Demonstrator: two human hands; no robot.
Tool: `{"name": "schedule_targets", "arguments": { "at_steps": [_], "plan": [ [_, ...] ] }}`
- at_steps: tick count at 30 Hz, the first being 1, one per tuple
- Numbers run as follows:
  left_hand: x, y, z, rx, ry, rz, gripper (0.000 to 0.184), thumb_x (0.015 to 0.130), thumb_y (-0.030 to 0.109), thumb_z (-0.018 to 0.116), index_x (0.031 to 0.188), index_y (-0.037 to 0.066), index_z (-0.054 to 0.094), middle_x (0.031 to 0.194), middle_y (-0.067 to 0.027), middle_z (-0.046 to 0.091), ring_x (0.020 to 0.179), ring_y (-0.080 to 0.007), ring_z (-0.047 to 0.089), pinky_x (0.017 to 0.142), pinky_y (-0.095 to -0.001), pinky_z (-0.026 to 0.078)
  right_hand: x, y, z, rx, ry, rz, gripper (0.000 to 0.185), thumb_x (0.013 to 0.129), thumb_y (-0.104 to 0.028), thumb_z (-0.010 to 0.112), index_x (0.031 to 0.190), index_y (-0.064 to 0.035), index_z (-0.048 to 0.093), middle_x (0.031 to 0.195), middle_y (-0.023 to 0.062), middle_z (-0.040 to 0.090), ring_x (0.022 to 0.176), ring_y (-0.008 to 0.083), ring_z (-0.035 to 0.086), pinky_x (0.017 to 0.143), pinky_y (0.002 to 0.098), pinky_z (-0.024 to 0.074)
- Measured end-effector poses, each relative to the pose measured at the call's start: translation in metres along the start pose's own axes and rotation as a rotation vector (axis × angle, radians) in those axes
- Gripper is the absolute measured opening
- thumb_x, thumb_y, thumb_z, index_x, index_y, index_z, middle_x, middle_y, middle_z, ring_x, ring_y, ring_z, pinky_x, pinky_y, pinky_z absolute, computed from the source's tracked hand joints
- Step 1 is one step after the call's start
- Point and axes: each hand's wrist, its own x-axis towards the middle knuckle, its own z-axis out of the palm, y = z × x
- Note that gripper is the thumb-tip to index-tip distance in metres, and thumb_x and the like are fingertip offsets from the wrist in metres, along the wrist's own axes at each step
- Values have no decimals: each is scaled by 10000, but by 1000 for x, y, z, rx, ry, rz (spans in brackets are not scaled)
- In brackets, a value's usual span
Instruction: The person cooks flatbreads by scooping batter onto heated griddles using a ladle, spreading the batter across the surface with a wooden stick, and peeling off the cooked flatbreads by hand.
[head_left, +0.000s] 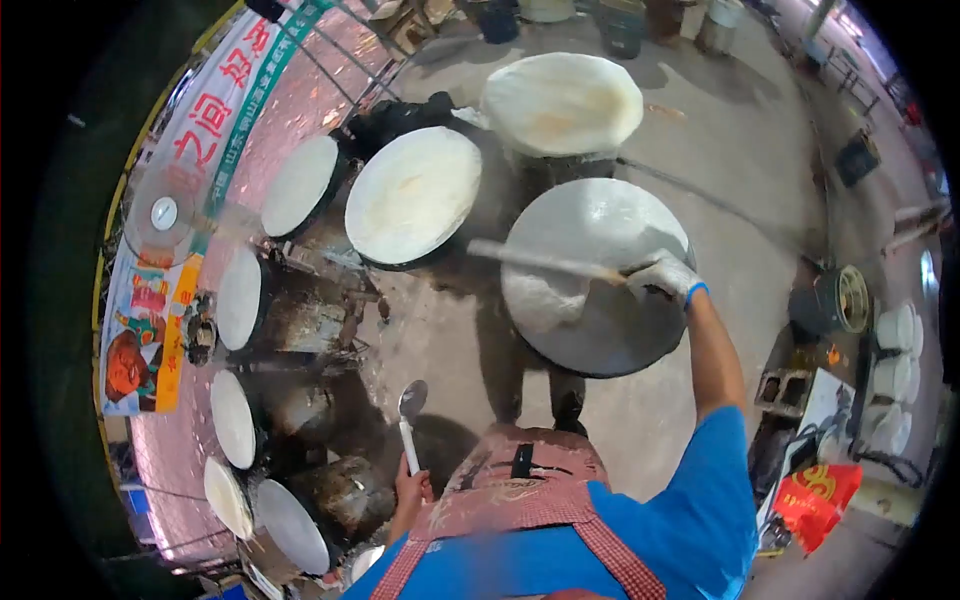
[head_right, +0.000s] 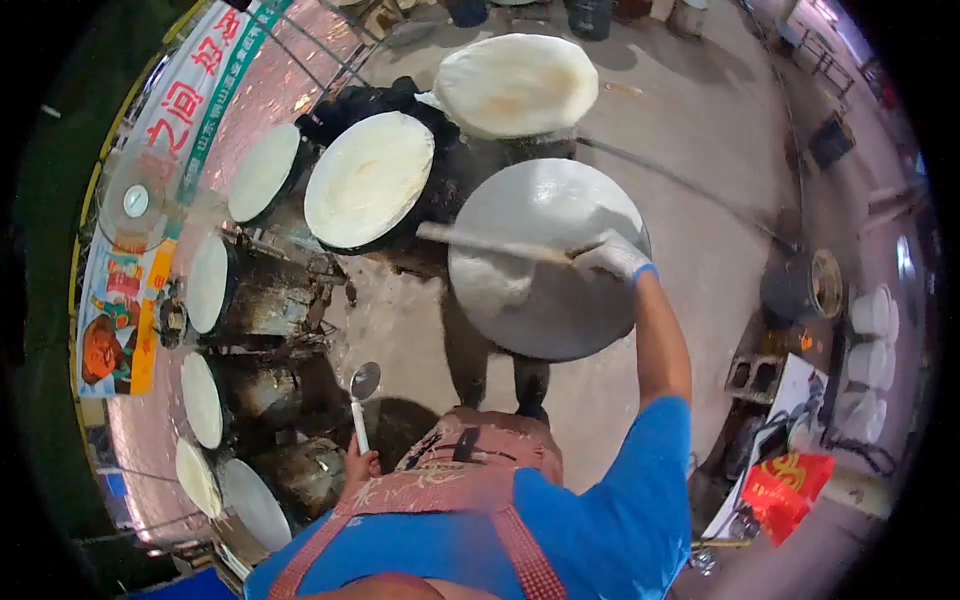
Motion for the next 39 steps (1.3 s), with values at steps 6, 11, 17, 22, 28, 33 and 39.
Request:
{"name": "schedule_targets", "arguments": {
  "at_steps": [6, 11, 17, 22, 28, 33, 39],
  "plan": [
    [19, 8, -46, -21, -105, 19, 763, 739, -52, 491, 1374, 298, 253, 500, -14, 373, 325, -123, 349, 274, -279, 278, -189, -1, 29, 32, 135, 489, 320, 657, -228, 676, 911, -33, 665, 683, 19, 564, 560, 100, 487, 479, 267, 375],
    [60, 32, -81, 104, -234, -26, 772, 758, -36, 517, 1391, 299, 229, 489, -1, 379, 331, -110, 360, 281, -273, 301, -370, 48, 168, 497, 644, 479, 370, 682, -166, 689, 992, 29, 636, 729, 12, 601, 588, 97, 532, 565, 231, 433],
    [77, 56, -124, 77, -362, -41, 753, 778, -18, 492, 1388, 300, 187, 501, -13, 355, 329, -116, 348, 270, -282, 295, -169, 22, 401, 180, 1078, 379, 288, 790, -213, 663, 1022, -44, 646, 640, -9, 536, 515, 82, 464, 454, 267, 385],
    [53, 67, -149, 7, -454, 47, 734, 801, 8, 438, 1390, 332, 144, 529, -14, 329, 336, -111, 320, 272, -266, 281, -159, -6, 416, -689, 917, 538, 300, 824, -316, 517, 1079, -182, 602, 720, 156, 624, 616, 330, 599, 578, 469, 457],
    [50, 56, -167, -528, -788, -314, 153, 915, 180, 379, 880, 60, 468, 491, -6, 308, 331, -101, 300, 297, -249, 300, -179, 11, 406, -174, 1325, 319, 226, 801, -208, 566, 991, -126, 658, 794, 175, 640, 673, 299, 610, 621, 390, 458],
    [43, 55, -155, -713, -1389, -324, 188, 925, 226, 386, 860, 62, 451, 679, -33, 409, 484, -109, 379, 375, -214, 319, -164, -21, 405, -387, 1104, 211, 239, 818, -330, 549, 920, -151, 670, 783, 207, 617, 719, 368, 595, 644, 411, 463],
    [25, 49, -134, -787, -1329, -270, 575, 911, 131, 386, 1402, 312, 147, 708, -64, 402, 501, -114, 388, 390, -254, 377, -189, 4, 322, -166, 1297, 319, 301, 801, -313, 537, 907, -56, 651, 784, 211, 623, 721, 375, 597, 661, 417, 468]
  ]
}}
